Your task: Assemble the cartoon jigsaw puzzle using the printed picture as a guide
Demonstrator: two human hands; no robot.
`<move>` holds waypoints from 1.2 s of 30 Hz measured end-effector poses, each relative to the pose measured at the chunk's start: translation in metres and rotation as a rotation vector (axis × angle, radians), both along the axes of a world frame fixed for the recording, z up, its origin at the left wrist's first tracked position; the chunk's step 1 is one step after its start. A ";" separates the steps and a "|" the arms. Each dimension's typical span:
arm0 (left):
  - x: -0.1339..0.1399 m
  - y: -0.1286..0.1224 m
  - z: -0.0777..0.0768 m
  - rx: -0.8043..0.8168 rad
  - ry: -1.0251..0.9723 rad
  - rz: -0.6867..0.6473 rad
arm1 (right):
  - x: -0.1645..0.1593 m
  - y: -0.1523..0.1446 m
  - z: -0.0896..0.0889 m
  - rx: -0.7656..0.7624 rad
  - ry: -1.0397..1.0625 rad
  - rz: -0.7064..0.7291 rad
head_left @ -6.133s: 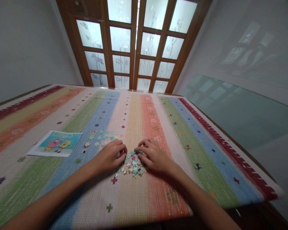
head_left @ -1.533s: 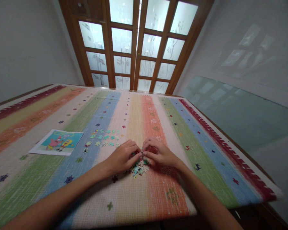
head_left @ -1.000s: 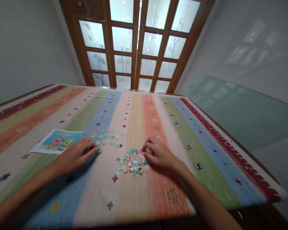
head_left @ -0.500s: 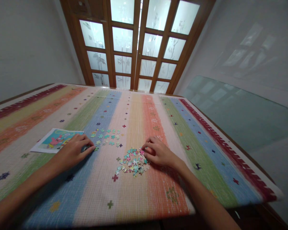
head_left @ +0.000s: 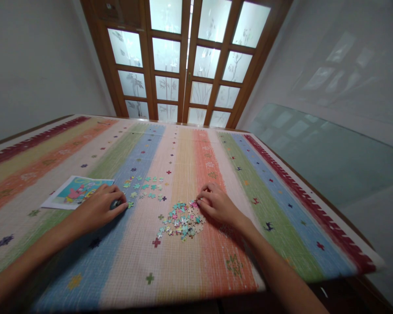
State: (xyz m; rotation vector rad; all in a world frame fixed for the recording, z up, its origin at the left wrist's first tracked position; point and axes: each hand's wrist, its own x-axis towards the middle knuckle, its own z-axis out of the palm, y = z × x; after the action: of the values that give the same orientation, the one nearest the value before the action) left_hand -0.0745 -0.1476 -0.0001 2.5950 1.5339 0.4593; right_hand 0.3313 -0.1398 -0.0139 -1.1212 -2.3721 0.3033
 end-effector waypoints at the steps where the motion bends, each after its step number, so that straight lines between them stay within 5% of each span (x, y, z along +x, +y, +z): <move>1: -0.001 0.000 -0.001 0.003 0.000 -0.002 | 0.000 0.000 0.000 0.008 0.009 -0.009; 10: 0.003 -0.002 0.002 -0.051 0.034 0.070 | -0.006 -0.009 0.010 -0.052 0.066 0.169; 20: 0.023 -0.007 0.012 -0.022 -0.047 0.027 | -0.002 -0.006 0.009 -0.173 0.048 0.169; 36: 0.144 -0.048 0.007 0.019 -0.367 -0.360 | -0.007 -0.015 0.021 -0.559 0.396 0.302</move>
State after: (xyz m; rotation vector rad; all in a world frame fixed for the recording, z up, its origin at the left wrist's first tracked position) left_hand 0.0694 -0.1958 0.0067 2.5354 0.9301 0.8498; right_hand 0.3247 -0.1543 0.0075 -0.8103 -2.1347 1.2316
